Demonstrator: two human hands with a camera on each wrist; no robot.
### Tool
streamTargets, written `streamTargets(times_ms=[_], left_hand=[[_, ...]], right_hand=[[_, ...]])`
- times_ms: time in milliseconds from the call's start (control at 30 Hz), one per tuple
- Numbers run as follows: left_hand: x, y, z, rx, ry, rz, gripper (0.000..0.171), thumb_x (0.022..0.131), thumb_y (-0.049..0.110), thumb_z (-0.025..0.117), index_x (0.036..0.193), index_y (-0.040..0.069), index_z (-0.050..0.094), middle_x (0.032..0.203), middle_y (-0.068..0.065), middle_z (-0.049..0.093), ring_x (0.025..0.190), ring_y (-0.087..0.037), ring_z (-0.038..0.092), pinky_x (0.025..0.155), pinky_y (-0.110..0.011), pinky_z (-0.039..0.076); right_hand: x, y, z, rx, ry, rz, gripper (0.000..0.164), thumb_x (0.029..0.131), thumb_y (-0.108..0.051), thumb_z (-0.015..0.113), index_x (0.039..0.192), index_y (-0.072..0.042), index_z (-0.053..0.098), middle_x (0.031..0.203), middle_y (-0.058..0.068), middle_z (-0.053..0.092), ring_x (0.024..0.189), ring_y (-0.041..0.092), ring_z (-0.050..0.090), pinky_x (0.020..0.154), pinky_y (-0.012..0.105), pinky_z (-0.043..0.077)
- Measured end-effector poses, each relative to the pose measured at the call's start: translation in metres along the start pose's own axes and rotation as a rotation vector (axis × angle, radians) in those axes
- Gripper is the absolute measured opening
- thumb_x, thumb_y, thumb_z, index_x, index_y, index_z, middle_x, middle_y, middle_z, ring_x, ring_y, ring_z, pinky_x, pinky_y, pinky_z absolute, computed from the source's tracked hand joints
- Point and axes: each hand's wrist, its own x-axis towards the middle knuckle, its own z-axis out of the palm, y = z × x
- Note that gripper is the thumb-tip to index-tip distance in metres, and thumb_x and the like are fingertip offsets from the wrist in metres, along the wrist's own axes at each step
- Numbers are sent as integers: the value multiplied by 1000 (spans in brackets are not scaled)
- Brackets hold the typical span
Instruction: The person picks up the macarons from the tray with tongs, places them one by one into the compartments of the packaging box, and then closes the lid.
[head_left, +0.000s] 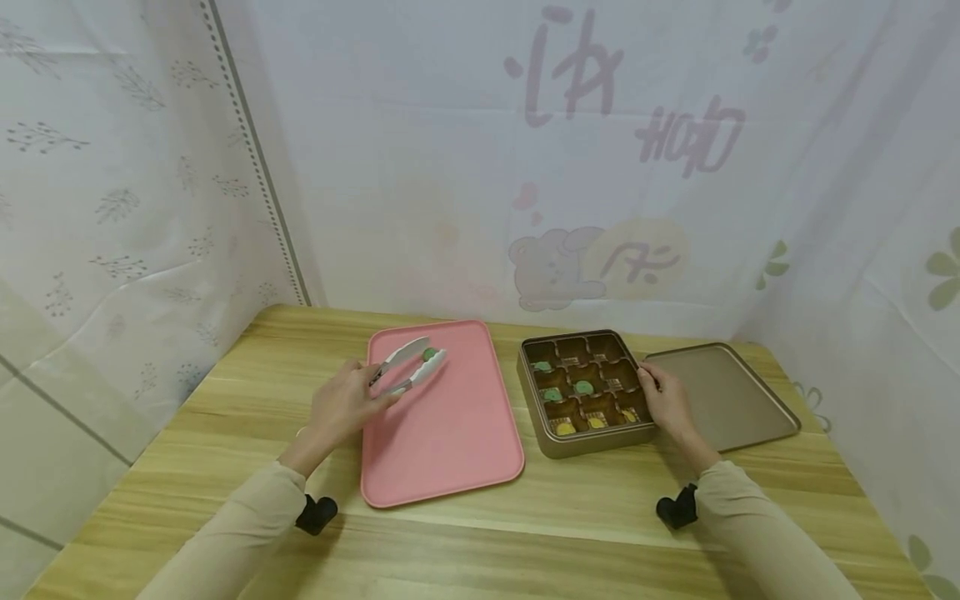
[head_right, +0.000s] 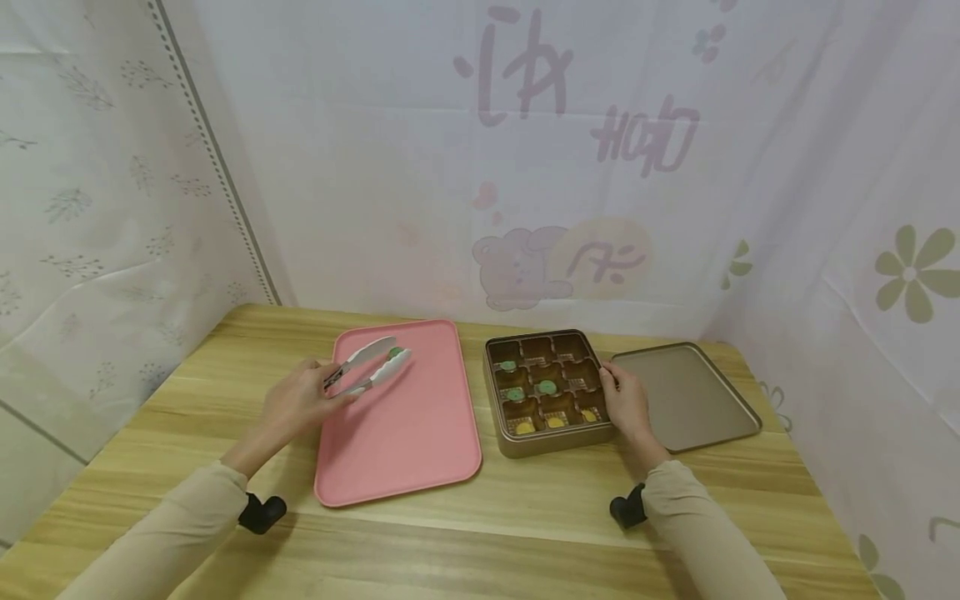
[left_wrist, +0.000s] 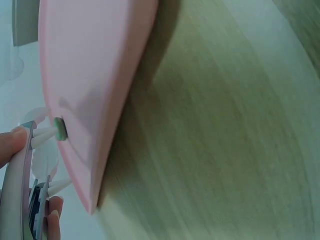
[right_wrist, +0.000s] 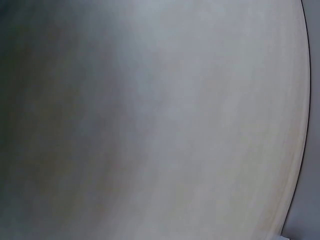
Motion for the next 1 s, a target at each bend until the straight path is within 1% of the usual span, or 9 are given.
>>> streamTargets(times_ms=[133,367,633,833,1000], left_hand=[[1,-2,1,1,-23,-13,49,78,35,74,113,1,63,92,-14,54,67,-21,47,51,-30,35],[3,-4,1,25,-42,-17,47,79,35,72,111,2,64,88,-13,52,65,-21,46,51,-32,36],[7,-5,3,32,-50,-17,40,79,35,73,101,2,64,88,-12,52,66,-21,46,52,-33,37],[9,-4,2,49,-47,-2,39,79,36,73,99,4,65,88,-13,54,66,-22,48,51,-35,38],[10,-4,1,49,-49,-6,35,79,35,72,96,5,65,88,-13,55,65,-22,48,50,-36,38]], right_hand=[[0,1,1,3,13,-15,38,102,-15,39,127,10,51,125,32,52,116,47,49,95,56,39],[-1,0,2,22,41,-27,36,101,-15,41,125,10,54,121,31,55,112,46,52,93,55,40],[-1,0,1,11,22,-10,39,102,-18,38,128,9,52,124,31,53,115,45,50,94,56,39],[0,0,2,8,34,-19,37,102,-16,40,126,9,53,124,31,54,114,46,50,95,55,39],[0,0,3,-1,43,-25,37,101,-16,41,126,9,53,123,31,54,114,46,51,94,56,39]])
